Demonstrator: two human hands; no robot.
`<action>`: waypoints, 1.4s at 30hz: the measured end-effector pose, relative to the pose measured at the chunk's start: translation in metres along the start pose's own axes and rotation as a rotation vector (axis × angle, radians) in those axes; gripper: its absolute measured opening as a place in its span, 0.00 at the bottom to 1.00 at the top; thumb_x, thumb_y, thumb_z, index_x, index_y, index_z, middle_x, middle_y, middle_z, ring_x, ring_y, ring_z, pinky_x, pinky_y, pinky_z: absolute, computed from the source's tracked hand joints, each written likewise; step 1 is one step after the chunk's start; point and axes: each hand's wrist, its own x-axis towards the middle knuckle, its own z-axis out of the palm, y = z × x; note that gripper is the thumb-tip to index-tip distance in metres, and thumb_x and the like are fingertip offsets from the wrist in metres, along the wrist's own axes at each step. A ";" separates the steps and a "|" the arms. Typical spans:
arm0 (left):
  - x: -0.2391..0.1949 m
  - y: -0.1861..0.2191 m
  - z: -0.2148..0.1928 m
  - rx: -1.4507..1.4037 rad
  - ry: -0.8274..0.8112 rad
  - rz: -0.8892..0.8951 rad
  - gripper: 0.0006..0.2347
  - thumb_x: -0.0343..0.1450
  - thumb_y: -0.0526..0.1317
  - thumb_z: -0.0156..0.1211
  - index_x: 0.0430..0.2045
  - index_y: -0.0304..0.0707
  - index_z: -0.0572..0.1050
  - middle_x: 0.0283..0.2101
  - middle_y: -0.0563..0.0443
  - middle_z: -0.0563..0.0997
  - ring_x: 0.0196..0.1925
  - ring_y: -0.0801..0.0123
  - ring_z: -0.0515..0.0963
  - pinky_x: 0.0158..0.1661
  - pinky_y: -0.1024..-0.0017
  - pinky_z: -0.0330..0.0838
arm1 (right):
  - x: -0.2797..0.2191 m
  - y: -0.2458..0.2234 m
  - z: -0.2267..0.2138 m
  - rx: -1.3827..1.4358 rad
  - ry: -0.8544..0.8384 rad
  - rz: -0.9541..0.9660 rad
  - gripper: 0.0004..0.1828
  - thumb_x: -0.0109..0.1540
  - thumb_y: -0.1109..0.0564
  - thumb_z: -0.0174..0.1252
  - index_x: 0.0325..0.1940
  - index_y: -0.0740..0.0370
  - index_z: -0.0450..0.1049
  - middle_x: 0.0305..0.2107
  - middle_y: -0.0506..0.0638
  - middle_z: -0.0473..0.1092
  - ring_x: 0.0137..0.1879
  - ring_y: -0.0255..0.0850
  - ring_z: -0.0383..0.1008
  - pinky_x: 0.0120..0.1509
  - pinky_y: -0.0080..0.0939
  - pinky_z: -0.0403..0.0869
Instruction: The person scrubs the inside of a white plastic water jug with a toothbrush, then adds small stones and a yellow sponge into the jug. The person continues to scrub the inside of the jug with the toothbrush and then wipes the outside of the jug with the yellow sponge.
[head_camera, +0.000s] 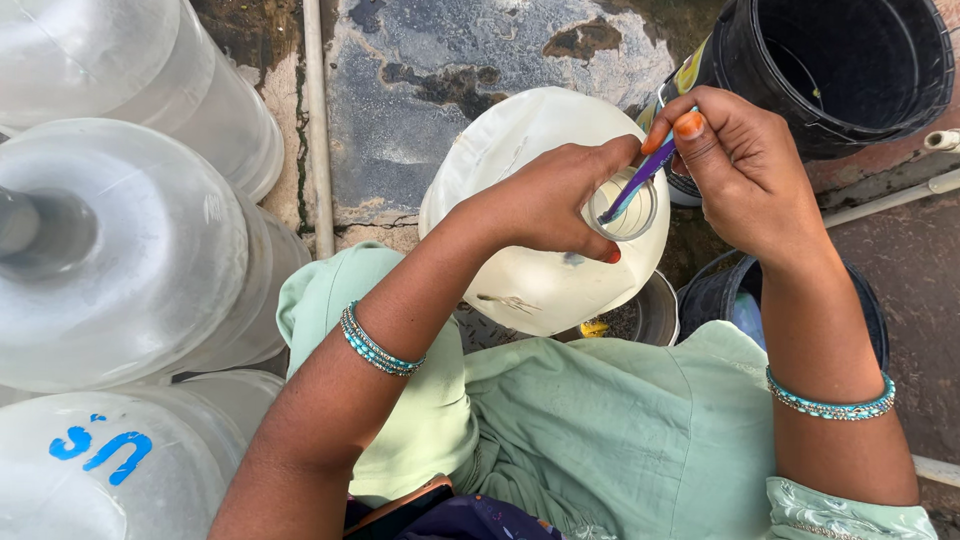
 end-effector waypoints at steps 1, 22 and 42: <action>0.000 0.000 0.000 0.000 -0.001 -0.011 0.36 0.55 0.46 0.79 0.54 0.35 0.65 0.44 0.36 0.81 0.50 0.42 0.80 0.49 0.57 0.73 | 0.000 -0.002 0.003 -0.006 0.023 -0.010 0.18 0.78 0.47 0.50 0.48 0.63 0.75 0.35 0.43 0.70 0.40 0.27 0.65 0.45 0.28 0.67; 0.015 -0.003 -0.028 -0.007 -0.106 0.038 0.34 0.58 0.51 0.77 0.56 0.38 0.69 0.50 0.38 0.81 0.55 0.49 0.80 0.56 0.61 0.71 | -0.024 -0.022 0.007 -0.362 0.344 -0.202 0.20 0.82 0.51 0.46 0.45 0.67 0.74 0.35 0.53 0.71 0.35 0.36 0.67 0.41 0.32 0.64; -0.003 0.017 -0.046 -0.144 -0.161 0.049 0.33 0.61 0.49 0.78 0.59 0.39 0.70 0.55 0.43 0.82 0.59 0.56 0.80 0.59 0.65 0.70 | -0.008 -0.033 0.028 -0.329 0.217 -0.279 0.15 0.78 0.56 0.52 0.41 0.66 0.75 0.33 0.53 0.71 0.40 0.43 0.71 0.46 0.39 0.68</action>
